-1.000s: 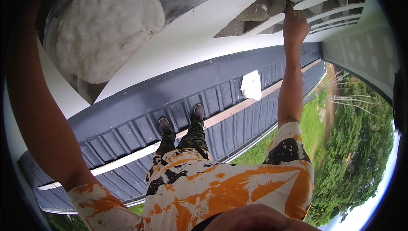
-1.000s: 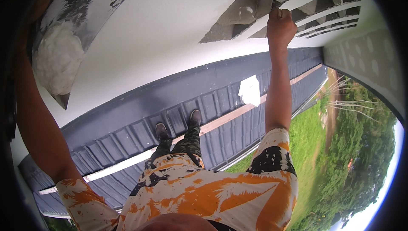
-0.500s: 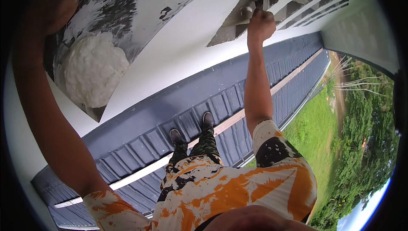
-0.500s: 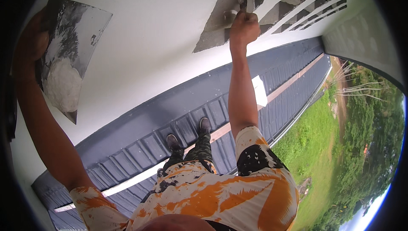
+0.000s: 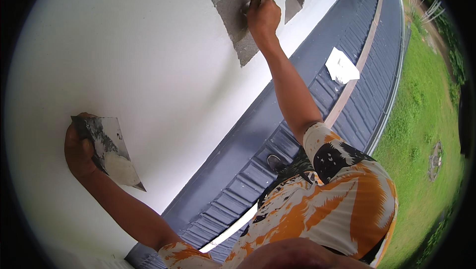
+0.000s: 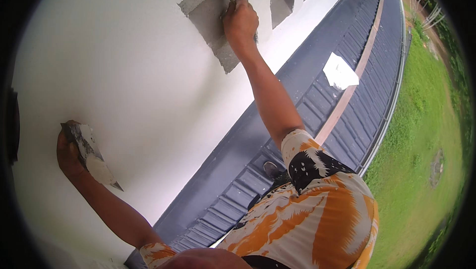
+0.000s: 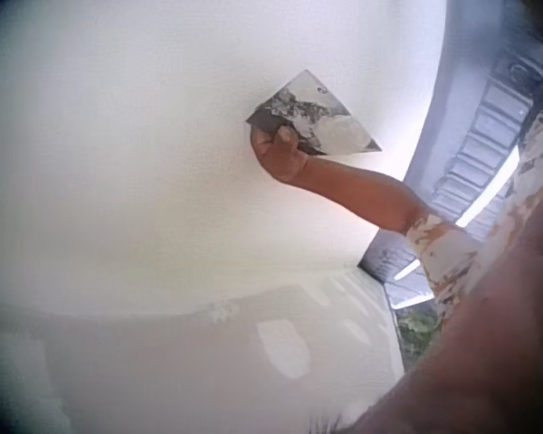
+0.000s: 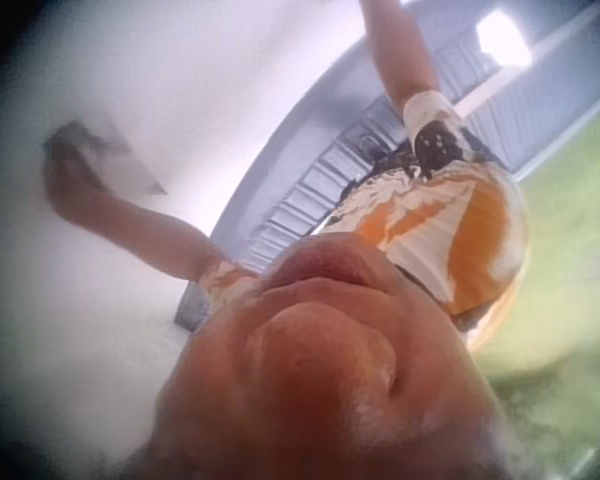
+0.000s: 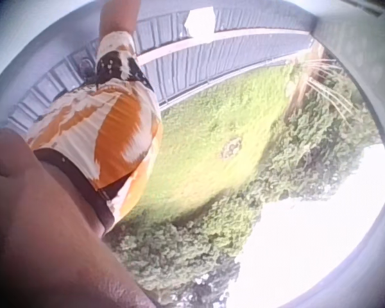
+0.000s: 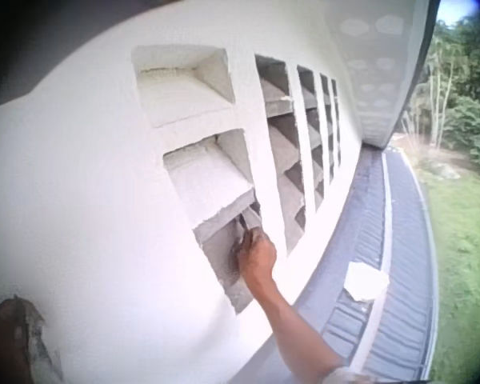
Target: The person applies white plaster to a ceiling using a trowel and a smaller putty knife. They repeatedly scoop plaster from the trowel and spread it into recessed ceiling sections, smoothing the surface as they work.
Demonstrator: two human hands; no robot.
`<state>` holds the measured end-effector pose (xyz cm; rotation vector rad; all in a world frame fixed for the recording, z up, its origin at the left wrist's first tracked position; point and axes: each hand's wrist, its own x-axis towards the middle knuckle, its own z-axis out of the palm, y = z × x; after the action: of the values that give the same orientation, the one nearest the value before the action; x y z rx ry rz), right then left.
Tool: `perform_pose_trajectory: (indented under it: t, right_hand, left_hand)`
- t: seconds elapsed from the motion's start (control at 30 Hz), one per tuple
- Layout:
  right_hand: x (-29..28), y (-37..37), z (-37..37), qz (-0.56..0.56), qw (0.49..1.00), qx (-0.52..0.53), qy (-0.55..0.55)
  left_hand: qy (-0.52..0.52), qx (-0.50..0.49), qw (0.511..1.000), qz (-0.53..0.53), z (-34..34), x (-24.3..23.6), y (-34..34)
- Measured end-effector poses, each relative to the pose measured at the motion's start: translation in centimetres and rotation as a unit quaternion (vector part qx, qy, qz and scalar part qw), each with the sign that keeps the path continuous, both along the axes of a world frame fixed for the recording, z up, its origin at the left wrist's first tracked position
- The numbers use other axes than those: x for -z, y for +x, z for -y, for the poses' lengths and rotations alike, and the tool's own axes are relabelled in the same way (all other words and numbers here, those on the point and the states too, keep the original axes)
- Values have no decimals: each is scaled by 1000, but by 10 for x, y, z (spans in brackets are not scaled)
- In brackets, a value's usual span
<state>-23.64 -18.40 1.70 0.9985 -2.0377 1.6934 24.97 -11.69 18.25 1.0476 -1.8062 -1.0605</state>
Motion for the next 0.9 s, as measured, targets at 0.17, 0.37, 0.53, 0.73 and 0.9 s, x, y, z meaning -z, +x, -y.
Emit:
perform_pose_trajectory:
  t: [0.17,0.37,0.53,0.73,0.9]
  right_hand:
    - [-5,5,22,70,997,15,-18]
    - [-17,2,19,121,989,79,38]
    - [4,1,-15,177,980,67,56]
    - [-17,5,26,92,993,74,-2]
    - [-14,4,21,117,990,73,-20]
  left_hand:
    - [77,53,994,-49,-2,-7,-2]
    - [41,75,984,-154,-10,-4,-21]
    - [15,37,983,-180,-15,-1,-21]
    - [33,101,983,-148,-24,-13,-54]
    - [-22,210,976,-58,-28,-20,-57]
